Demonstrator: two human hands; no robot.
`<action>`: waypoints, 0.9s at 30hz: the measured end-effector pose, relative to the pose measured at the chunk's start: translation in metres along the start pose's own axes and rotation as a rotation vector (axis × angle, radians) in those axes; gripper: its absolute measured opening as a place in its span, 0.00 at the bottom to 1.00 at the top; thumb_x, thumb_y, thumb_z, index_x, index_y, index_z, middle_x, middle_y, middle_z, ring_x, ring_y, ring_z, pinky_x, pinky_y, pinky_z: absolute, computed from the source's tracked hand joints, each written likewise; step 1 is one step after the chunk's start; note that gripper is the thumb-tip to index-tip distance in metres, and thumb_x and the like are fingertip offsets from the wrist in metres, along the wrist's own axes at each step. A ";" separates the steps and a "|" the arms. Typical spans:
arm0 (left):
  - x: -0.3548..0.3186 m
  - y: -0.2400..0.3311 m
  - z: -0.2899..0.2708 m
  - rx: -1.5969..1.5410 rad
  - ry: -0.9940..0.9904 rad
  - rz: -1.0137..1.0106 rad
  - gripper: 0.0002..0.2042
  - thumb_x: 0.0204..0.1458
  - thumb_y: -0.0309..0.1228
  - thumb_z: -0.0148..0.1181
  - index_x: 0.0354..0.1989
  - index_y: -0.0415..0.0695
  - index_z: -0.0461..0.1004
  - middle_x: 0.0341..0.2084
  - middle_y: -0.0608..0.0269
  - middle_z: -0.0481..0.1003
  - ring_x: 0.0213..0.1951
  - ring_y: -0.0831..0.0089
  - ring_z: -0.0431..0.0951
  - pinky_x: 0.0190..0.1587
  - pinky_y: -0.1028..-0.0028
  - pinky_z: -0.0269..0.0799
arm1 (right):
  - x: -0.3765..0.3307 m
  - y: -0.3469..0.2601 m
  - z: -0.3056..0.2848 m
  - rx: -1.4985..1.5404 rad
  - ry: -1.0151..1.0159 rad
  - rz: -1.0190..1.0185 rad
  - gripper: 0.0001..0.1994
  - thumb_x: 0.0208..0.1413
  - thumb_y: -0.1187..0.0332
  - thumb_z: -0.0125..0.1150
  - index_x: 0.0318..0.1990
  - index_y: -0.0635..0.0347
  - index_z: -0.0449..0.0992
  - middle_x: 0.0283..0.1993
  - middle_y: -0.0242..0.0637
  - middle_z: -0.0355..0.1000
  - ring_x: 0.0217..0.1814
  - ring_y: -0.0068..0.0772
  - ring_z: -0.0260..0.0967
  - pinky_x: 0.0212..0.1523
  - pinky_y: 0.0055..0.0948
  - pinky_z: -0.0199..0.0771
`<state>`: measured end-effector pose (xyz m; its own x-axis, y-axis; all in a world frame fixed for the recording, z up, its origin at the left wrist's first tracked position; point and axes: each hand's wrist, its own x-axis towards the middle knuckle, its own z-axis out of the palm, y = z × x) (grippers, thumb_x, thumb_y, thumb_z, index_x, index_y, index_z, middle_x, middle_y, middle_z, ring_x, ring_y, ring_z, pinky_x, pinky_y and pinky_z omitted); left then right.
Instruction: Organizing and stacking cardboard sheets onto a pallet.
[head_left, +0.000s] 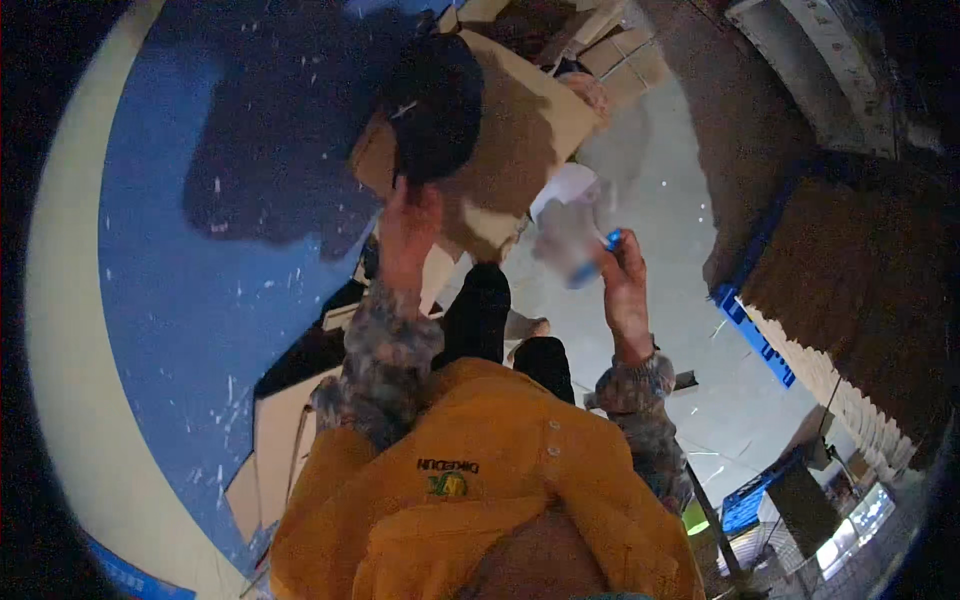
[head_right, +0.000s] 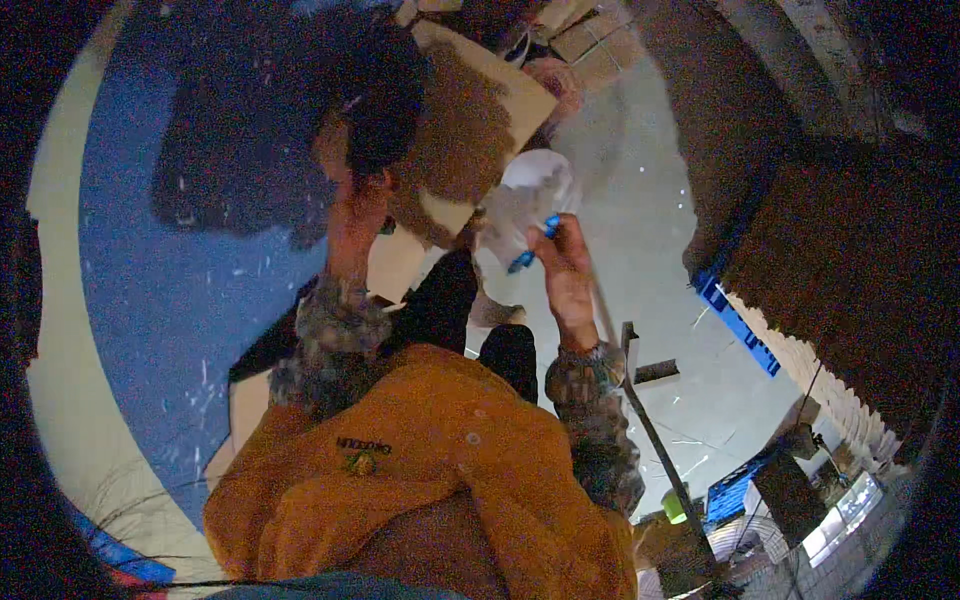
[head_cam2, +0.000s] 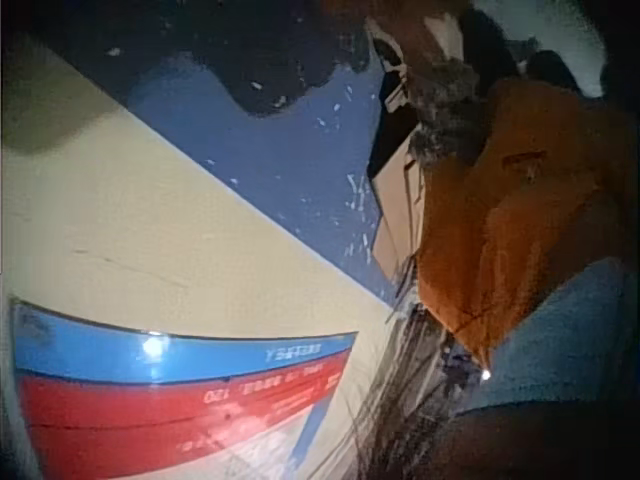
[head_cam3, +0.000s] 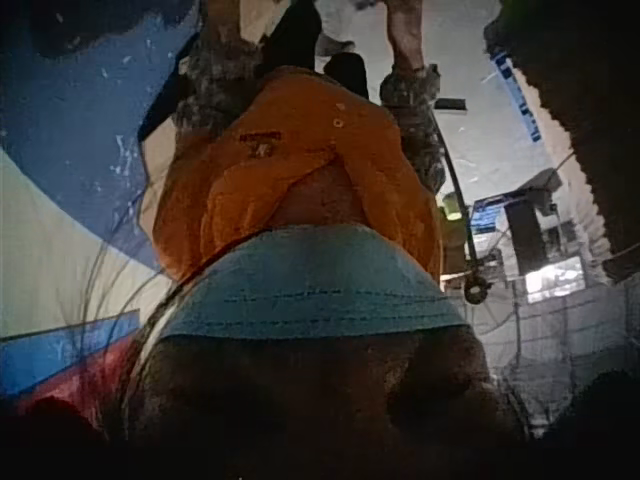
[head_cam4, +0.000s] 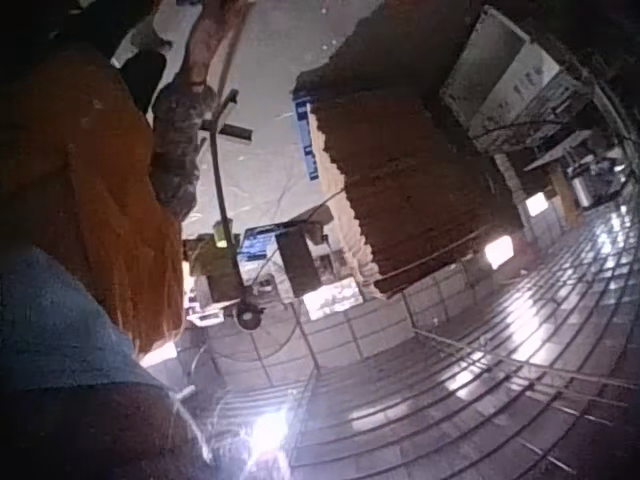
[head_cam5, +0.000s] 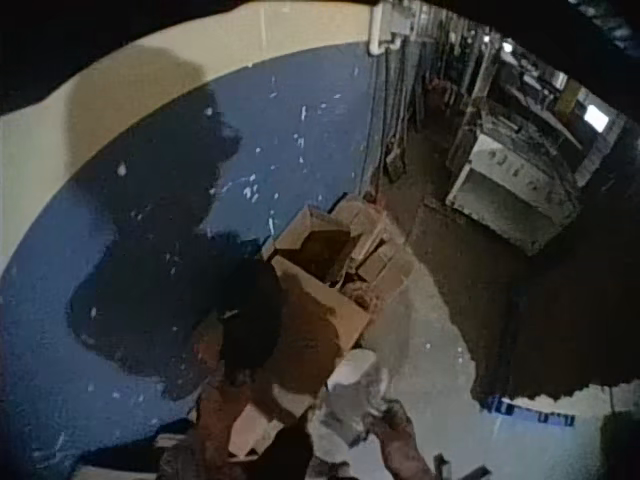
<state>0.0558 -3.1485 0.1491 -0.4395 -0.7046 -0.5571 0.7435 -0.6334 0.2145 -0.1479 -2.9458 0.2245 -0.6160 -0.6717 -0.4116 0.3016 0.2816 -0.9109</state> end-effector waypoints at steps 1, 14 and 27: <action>-0.004 0.006 0.011 0.013 0.003 -0.003 0.11 0.54 0.32 0.51 0.43 0.42 0.69 0.33 0.60 0.73 0.32 0.69 0.73 0.35 0.71 0.74 | 0.013 -0.007 0.014 0.006 -0.045 -0.018 0.08 0.52 0.70 0.55 0.38 0.60 0.66 0.33 0.27 0.63 0.36 0.21 0.58 0.40 0.22 0.60; 0.014 -0.033 -0.043 0.097 -0.103 -0.184 0.10 0.53 0.33 0.53 0.42 0.44 0.69 0.39 0.59 0.72 0.39 0.68 0.72 0.43 0.67 0.70 | 0.016 0.169 -0.008 -0.287 0.004 0.180 0.11 0.54 0.65 0.54 0.40 0.63 0.68 0.29 0.33 0.69 0.26 0.22 0.66 0.27 0.23 0.68; -0.001 -0.046 -0.129 0.919 -0.234 -0.751 0.16 0.53 0.26 0.49 0.50 0.37 0.60 0.39 0.56 0.69 0.40 0.69 0.71 0.46 0.74 0.68 | -0.235 0.331 -0.057 0.078 0.366 0.313 0.08 0.56 0.65 0.48 0.36 0.59 0.68 0.27 0.32 0.67 0.24 0.24 0.68 0.23 0.23 0.68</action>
<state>0.0864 -3.0775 0.0363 -0.7593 -0.0445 -0.6492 -0.3297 -0.8338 0.4428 0.0554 -2.6552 0.0179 -0.6980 -0.2741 -0.6615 0.5585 0.3697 -0.7426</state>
